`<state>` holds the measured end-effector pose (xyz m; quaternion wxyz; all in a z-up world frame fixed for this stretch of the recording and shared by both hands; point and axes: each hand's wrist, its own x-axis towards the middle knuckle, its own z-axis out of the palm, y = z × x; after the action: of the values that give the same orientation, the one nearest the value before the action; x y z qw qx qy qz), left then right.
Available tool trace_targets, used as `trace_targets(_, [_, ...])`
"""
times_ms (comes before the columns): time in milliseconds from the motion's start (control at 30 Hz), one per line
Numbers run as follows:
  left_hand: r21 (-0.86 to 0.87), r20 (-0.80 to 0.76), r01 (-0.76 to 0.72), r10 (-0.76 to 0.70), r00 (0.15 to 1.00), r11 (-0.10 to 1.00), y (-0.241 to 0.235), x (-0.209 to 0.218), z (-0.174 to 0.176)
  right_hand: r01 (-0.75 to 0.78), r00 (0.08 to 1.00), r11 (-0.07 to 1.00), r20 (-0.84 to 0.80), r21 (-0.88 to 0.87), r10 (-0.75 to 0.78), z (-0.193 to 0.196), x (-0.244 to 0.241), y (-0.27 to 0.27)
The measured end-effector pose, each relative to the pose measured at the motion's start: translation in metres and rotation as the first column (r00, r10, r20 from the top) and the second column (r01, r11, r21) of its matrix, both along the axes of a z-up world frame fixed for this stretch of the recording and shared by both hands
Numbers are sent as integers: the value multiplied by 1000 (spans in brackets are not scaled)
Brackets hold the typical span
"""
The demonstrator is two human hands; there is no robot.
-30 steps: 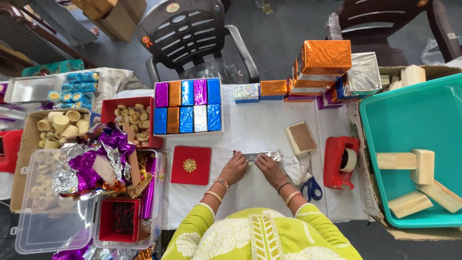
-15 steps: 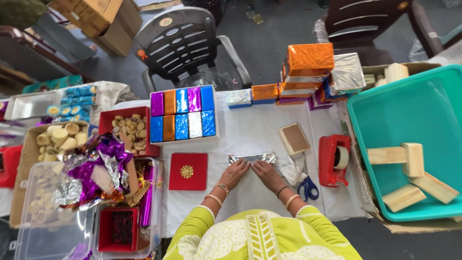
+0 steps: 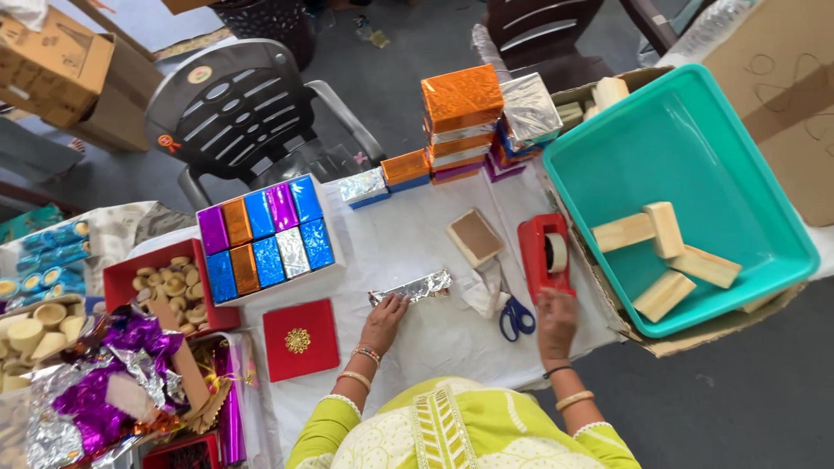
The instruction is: The person wraps small wooden blocks in shiny orange foil. They use scissors to trim the foil, place a wooden block on it, and fold the foil around the block. The person then uses tape to secure the wrapped item.
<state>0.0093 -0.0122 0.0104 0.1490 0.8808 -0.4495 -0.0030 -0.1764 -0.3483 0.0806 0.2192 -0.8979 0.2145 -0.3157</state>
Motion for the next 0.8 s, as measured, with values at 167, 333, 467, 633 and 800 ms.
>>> trace_targets(167, [-6,18,-3,3,1000,1000,-2,0,4,292,940,933,-246,211,-238,16,-11,-39])
trace_targets(333, [6,23,-18,18,1000,1000,-4,0,5,343,907,927,-308,150,-286,11,-2,-52])
trace_targets(467, [31,8,-31,31,999,999,-4,-2,7,327,927,908,-277,261,-254,5,-2,-56])
trace_targets(633, [36,10,-36,35,999,999,-5,-2,9,324,944,855,-197,405,-264,-32,-10,-66])
trace_targets(800, [33,9,-35,35,999,999,-6,-1,10,241,963,734,-61,635,-263,-39,-12,-64])
